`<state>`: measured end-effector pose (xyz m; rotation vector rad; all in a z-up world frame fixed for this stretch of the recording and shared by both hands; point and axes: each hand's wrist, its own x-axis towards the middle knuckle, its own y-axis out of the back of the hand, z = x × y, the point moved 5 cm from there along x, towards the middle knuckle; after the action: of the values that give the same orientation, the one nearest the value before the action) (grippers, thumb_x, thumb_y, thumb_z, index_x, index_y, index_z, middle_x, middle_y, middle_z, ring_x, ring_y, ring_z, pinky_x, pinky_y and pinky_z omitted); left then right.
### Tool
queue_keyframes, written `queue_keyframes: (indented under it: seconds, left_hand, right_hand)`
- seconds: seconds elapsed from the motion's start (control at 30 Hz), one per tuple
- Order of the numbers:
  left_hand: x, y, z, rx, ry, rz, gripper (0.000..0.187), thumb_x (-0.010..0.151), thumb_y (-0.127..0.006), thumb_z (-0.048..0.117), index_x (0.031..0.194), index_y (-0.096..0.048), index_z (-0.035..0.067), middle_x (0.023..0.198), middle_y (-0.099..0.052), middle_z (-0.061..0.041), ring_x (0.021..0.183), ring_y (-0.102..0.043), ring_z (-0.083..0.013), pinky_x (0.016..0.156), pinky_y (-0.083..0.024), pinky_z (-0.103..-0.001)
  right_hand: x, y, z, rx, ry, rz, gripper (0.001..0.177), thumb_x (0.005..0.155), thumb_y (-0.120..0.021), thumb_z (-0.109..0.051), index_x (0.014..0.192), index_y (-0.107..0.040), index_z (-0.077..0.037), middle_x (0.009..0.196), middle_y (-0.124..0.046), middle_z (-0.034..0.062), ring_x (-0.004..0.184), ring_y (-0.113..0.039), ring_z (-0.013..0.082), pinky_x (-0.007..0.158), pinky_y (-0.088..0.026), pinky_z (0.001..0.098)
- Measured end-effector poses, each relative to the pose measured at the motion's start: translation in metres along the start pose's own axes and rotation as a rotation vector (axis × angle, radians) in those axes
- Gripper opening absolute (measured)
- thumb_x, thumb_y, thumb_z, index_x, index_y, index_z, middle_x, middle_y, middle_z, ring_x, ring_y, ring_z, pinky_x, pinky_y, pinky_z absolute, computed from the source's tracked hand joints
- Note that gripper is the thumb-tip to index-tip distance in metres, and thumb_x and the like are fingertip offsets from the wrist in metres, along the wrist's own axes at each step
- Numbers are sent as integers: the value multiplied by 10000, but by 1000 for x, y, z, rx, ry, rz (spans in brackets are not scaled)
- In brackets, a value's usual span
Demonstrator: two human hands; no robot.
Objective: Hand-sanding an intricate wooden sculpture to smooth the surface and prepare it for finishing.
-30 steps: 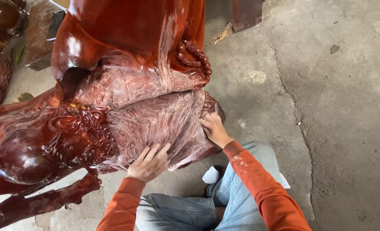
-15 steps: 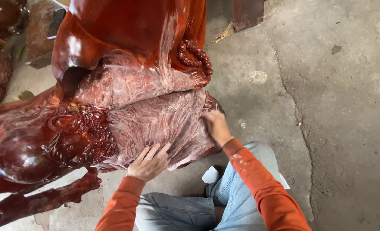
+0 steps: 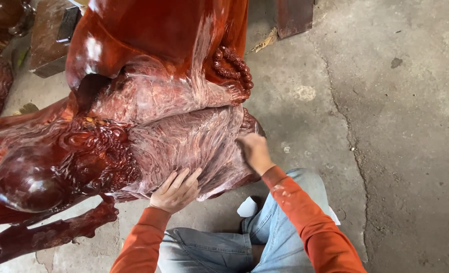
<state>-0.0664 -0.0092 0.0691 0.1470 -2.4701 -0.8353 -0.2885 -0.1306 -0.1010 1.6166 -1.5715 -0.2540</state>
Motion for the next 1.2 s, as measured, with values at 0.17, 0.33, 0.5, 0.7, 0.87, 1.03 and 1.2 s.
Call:
queue_keyframes:
  seconds: [0.17,0.33,0.5,0.7,0.87,1.03,1.2]
  left_hand:
    - [0,-1,0,-15,2,-6,305,990,-469,401,1037,-695,201,1366,-698,73,1209,-662,-166,1098,-478,-355]
    - [3,1,-1,-6,7,2,297,980,-498,415,1041,-696,202,1384,-688,66,1232,-649,-173,1098,-476,-364]
    - [0,-1,0,-11,-24,-12,302,992,-468,381,1042,-692,185,1369,-700,51,1206,-667,-181,1093,-483,-369]
    - [5,3,-3,-10,-12,-5,317,1004,-442,383,1038,-691,189,1357,-705,63,1202,-671,-168,1083,-485,-353]
    - [1,-1,1,-31,-9,11,311,995,-457,389,1019,-696,191,1359,-705,66,1202,-671,-172,1090,-480,-360]
    - [4,2,-2,-18,3,2,312,991,-452,383,1015,-701,197,1371,-698,69,1198,-669,-170,1098,-471,-358]
    - [6,2,-4,-20,-24,10,314,1000,-436,378,1017,-696,203,1341,-714,61,1184,-674,-176,1102,-467,-370]
  right_hand:
    - [-19,-26,37,117,-11,71,339,897,-589,-52,1144,-726,-241,842,-644,54,845,-639,321,768,-512,466]
    - [-26,-32,44,264,-97,155,423,904,-547,19,1198,-727,-225,888,-707,105,866,-658,376,774,-526,478]
    - [-23,-25,15,52,82,104,345,878,-600,-65,1134,-726,-259,808,-621,45,789,-621,304,727,-504,469]
    - [-17,-8,7,132,-16,129,318,942,-543,-78,1104,-725,-282,815,-652,45,806,-653,318,731,-520,451]
    - [-26,-16,2,116,15,49,217,884,-573,-81,1025,-695,-191,856,-642,88,876,-643,340,782,-504,477]
    - [-21,-16,51,454,-342,197,293,990,-541,-9,1111,-758,-165,1013,-759,103,1027,-695,333,929,-530,405]
    - [-34,-29,73,612,-650,159,261,1034,-518,-83,1123,-763,-60,1114,-751,194,1141,-662,390,1009,-492,469]
